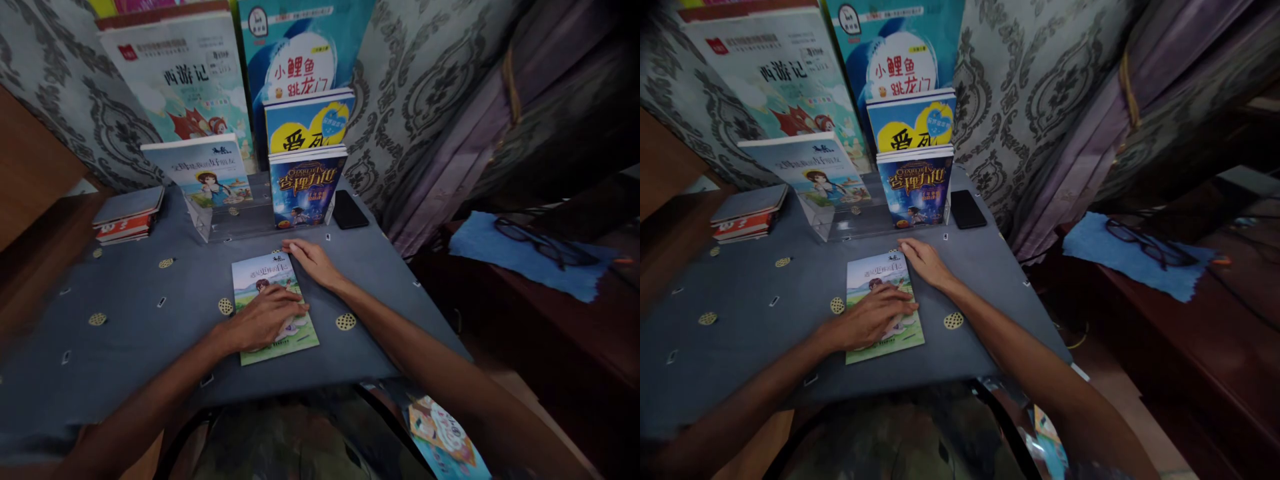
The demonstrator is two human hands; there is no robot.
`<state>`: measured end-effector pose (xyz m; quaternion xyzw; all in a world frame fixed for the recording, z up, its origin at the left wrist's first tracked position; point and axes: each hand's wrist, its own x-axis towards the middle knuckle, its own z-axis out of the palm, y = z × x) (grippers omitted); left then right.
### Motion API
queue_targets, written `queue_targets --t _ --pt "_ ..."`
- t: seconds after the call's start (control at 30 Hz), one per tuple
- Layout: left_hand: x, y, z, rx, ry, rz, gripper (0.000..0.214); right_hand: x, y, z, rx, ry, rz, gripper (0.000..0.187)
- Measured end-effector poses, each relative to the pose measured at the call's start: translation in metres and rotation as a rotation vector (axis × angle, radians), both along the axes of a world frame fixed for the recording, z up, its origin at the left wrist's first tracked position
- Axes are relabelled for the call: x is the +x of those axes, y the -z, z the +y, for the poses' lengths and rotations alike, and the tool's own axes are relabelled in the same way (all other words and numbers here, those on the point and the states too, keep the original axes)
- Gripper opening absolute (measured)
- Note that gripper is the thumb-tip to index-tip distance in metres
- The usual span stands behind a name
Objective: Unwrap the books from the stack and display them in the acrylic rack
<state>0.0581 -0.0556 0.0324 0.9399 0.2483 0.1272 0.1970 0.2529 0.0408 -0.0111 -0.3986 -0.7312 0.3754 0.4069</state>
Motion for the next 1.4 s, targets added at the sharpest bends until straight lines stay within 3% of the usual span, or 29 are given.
queue_targets --t 0.27,0.47,0.63,1.0,1.27,1.4 --pt "0.005 0.000 -0.030 0.015 0.114 -0.056 0.031 0.000 -0.001 -0.002 0.018 0.011 -0.038 0.042" --pt "0.005 0.005 -0.034 0.060 0.127 -0.017 0.024 0.000 -0.001 -0.004 0.012 0.017 0.011 0.045" --pt "0.001 0.008 -0.026 0.090 0.138 -0.013 0.025 -0.001 0.001 -0.003 0.000 0.033 0.051 0.045" --pt "-0.006 0.009 0.018 0.115 0.038 0.007 0.031 -0.001 0.007 0.001 -0.026 0.030 0.127 0.047" --pt "-0.008 0.004 0.020 0.068 0.022 -0.006 0.031 -0.001 0.002 -0.003 -0.008 0.020 0.091 0.050" --pt "-0.017 0.009 0.029 0.004 -0.077 -0.113 0.031 -0.002 -0.002 -0.008 0.000 0.018 0.052 0.050"
